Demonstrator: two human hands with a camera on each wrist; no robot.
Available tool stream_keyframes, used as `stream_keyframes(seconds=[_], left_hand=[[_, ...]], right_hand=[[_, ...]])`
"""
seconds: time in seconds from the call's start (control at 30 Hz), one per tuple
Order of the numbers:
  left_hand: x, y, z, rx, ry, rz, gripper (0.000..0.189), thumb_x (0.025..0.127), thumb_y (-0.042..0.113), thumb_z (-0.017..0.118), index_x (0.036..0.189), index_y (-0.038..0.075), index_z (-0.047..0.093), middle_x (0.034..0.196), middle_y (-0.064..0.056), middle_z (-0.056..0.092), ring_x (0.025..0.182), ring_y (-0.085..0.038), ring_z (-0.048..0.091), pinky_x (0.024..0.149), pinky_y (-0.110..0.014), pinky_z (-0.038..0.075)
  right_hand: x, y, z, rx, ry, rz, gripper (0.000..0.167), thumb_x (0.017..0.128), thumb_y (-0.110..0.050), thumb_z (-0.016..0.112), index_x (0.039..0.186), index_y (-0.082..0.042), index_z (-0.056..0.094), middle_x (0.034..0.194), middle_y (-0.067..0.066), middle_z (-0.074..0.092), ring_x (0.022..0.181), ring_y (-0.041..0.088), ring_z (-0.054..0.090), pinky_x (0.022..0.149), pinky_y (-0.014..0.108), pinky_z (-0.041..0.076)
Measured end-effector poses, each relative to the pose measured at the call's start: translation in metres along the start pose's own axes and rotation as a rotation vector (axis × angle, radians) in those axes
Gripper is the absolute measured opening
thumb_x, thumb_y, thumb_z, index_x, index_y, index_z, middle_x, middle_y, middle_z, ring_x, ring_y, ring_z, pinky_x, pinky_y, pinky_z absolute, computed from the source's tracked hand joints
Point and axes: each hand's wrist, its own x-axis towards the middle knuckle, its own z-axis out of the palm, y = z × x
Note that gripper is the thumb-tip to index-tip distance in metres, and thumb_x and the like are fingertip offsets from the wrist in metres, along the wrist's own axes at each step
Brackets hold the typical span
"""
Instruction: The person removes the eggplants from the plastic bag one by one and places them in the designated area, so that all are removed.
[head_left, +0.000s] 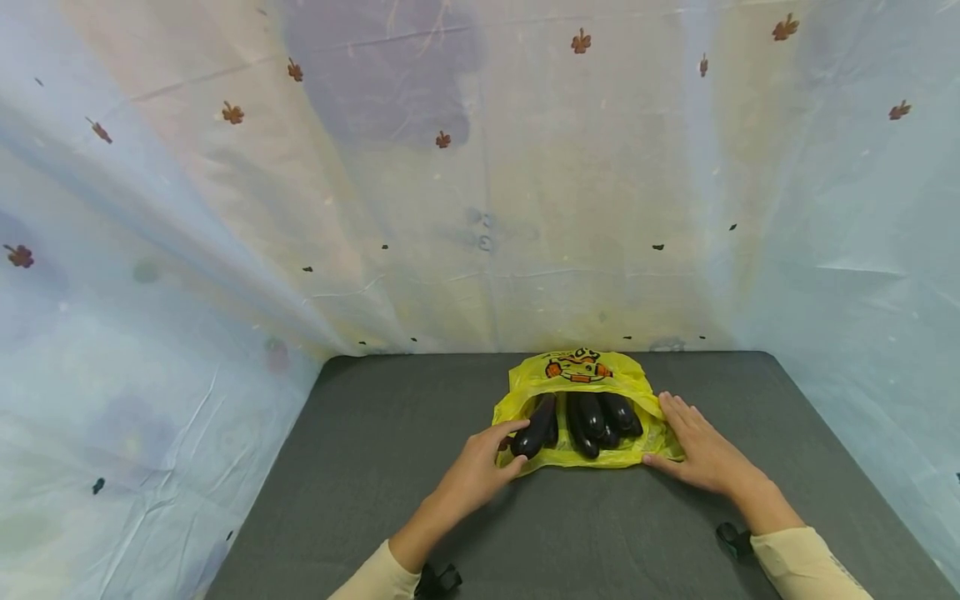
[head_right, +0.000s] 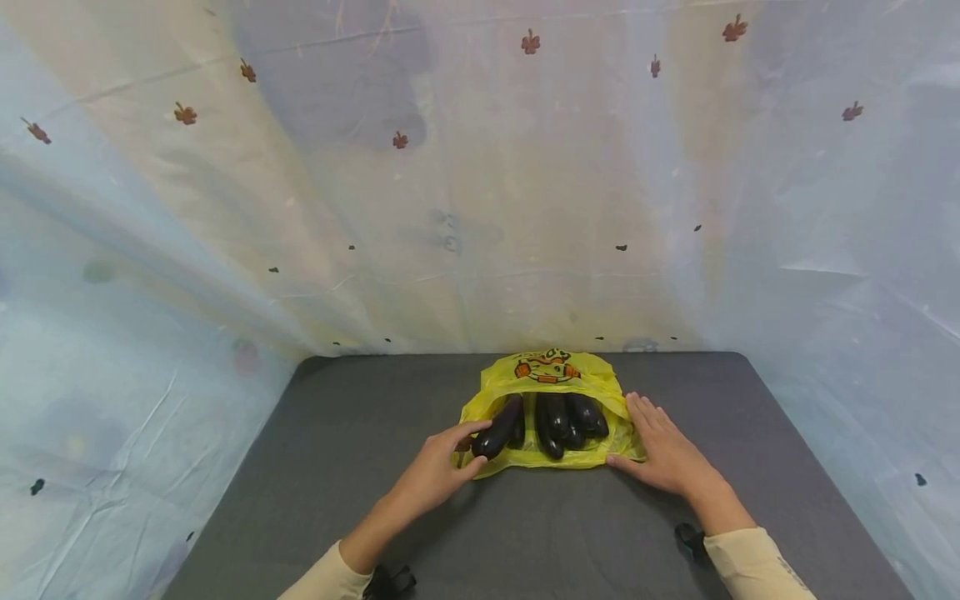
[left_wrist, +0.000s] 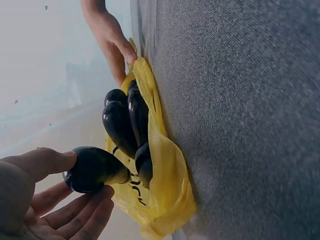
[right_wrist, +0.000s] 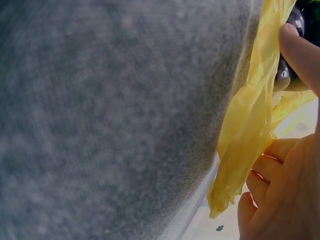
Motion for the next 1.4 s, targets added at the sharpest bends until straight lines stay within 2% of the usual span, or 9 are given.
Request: stream_keyframes(seconds=[0.3,0.6,0.7,0.97,1.23,1.4], left_hand=[[-0.011,0.007,-0.011,-0.012,-0.006,0.008,0.054,0.104,0.019,0.075,0.155,0.021,0.058,0.147,-0.004,0.064,0.116,-0.020,0.068,0.095,-0.047,0.060],[-0.019,0.011,-0.025,-0.006,0.037,0.024,0.052,0.104,0.020,0.075,0.154,0.020,0.059,0.144,-0.004,0.066,0.113,-0.018,0.068,0.095,-0.046,0.060],[-0.021,0.010,-0.030,-0.022,0.058,0.027,0.052,0.104,0.019,0.075,0.154,0.019,0.060,0.144,-0.005,0.067,0.114,-0.021,0.069,0.095,-0.048,0.060],[-0.018,-0.002,-0.040,-0.031,0.128,0.049,0.052,0.103,0.013,0.076,0.152,0.011,0.060,0.144,-0.010,0.066,0.119,-0.026,0.070,0.101,-0.046,0.060],[-0.010,-0.021,-0.041,-0.071,0.147,-0.013,0.052,0.103,0.014,0.075,0.153,0.011,0.059,0.145,-0.015,0.065,0.122,-0.034,0.069,0.102,-0.057,0.057],[-0.004,-0.034,-0.040,-0.082,0.162,-0.030,0.051,0.104,0.014,0.074,0.152,0.009,0.060,0.143,-0.017,0.066,0.122,-0.036,0.069,0.101,-0.058,0.058]], right_hand=[[0.000,0.003,0.000,0.013,-0.012,0.012,0.114,0.096,-0.061,0.074,0.171,0.002,0.015,0.173,0.032,0.020,0.158,0.054,0.020,0.129,0.064,0.016],[0.001,0.004,0.001,0.016,-0.019,0.022,0.115,0.096,-0.063,0.073,0.172,0.000,0.013,0.174,0.031,0.019,0.159,0.053,0.019,0.131,0.062,0.014],[0.001,0.005,0.001,0.017,-0.018,0.017,0.115,0.096,-0.062,0.074,0.171,0.000,0.014,0.174,0.031,0.020,0.159,0.054,0.019,0.131,0.062,0.014],[0.001,0.004,-0.001,0.020,-0.017,0.011,0.114,0.097,-0.061,0.074,0.171,0.002,0.015,0.173,0.031,0.020,0.159,0.054,0.019,0.131,0.062,0.014],[0.001,0.004,0.000,0.024,-0.009,0.005,0.112,0.097,-0.059,0.074,0.171,0.002,0.016,0.173,0.032,0.021,0.158,0.055,0.020,0.129,0.064,0.017],[0.001,0.004,0.000,0.032,-0.011,0.012,0.112,0.097,-0.060,0.075,0.171,0.002,0.017,0.173,0.032,0.020,0.158,0.055,0.020,0.127,0.067,0.019]])
